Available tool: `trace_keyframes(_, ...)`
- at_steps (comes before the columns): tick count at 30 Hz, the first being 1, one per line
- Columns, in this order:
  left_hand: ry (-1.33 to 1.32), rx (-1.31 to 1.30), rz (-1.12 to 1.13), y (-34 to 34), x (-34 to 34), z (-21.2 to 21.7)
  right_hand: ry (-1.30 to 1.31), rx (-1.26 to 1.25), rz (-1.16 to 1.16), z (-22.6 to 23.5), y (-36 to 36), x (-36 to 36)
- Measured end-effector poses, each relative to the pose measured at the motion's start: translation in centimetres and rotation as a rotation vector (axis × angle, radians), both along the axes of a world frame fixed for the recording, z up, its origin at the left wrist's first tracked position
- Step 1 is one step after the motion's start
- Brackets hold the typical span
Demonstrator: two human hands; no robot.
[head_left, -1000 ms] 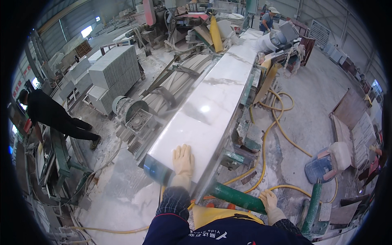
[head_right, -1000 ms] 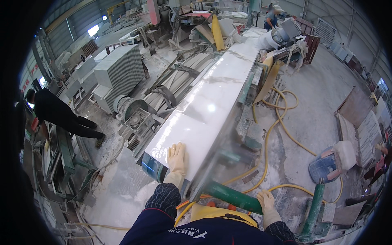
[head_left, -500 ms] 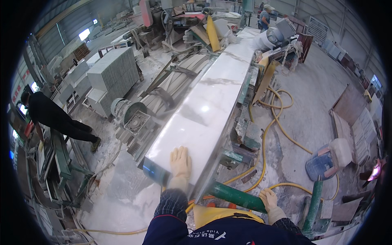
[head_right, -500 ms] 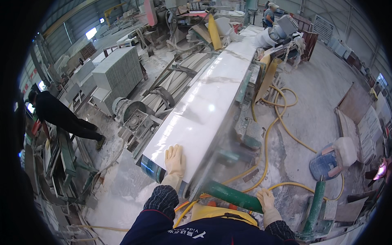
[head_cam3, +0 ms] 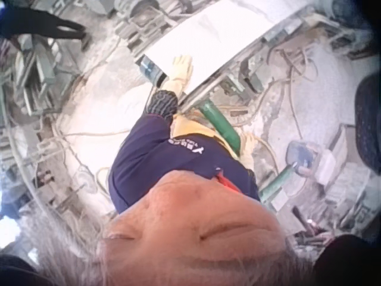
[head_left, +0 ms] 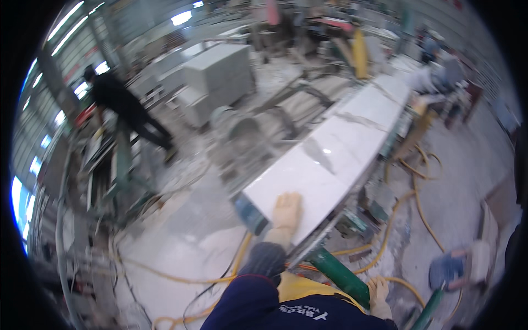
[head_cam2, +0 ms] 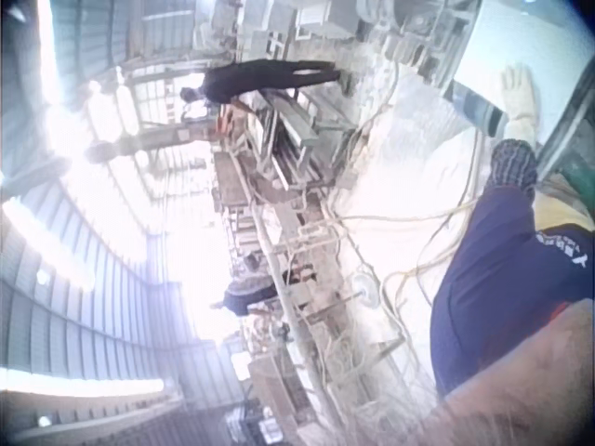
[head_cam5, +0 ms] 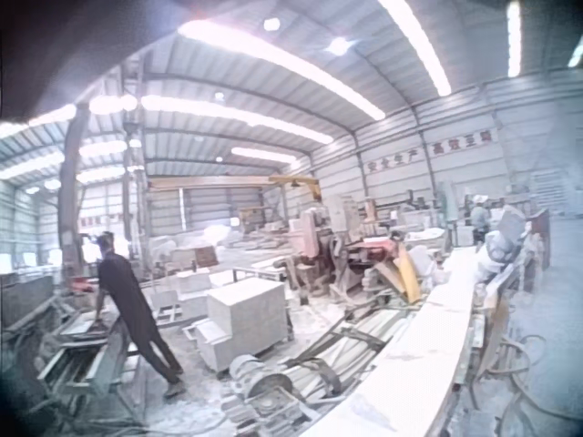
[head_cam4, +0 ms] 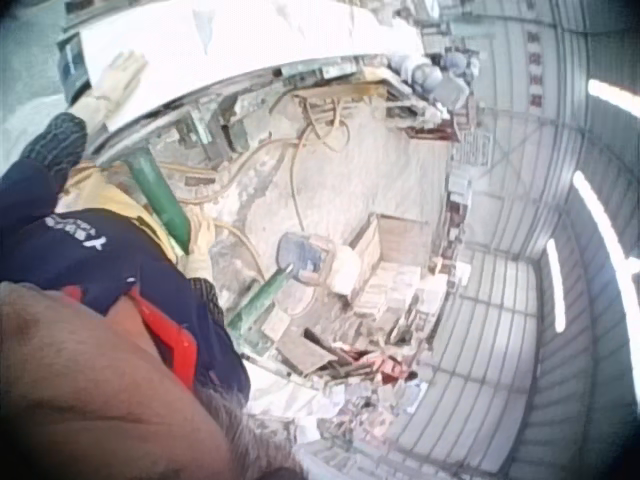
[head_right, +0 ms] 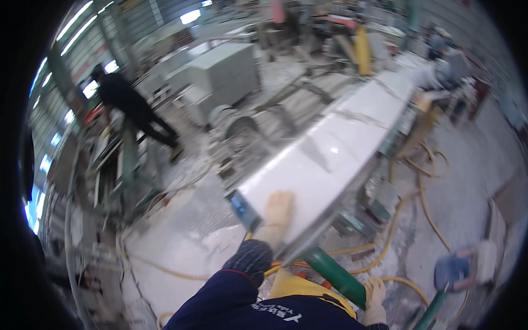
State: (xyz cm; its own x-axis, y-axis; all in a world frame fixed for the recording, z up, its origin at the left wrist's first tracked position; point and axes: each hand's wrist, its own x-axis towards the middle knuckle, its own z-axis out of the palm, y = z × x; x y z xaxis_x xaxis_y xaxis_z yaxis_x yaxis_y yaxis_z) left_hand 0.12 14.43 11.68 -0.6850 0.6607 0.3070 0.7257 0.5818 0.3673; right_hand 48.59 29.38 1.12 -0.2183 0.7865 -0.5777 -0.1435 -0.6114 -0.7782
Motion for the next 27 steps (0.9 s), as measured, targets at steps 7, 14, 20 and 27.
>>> trace_keyframes(7, -0.045, 0.047, -0.02, -0.3, 0.2, -0.4, -0.114, -0.03, 0.067, -0.5, 1.5, 0.1)
trace_keyframes(14, -0.099, 0.052, -0.026, -1.1, 0.6, 0.4, -0.204, -0.051, 0.112, -1.7, 2.7, 0.2)
trace_keyframes(20, -0.095, 0.06, -0.024, -1.6, 0.9, 1.0, -0.167, -0.047, 0.149, -2.3, 3.1, 0.3)
trace_keyframes(27, -0.016, 0.102, -0.023, -2.1, 1.2, 0.6, 0.032, -0.031, 0.355, -5.7, 5.5, 2.3)
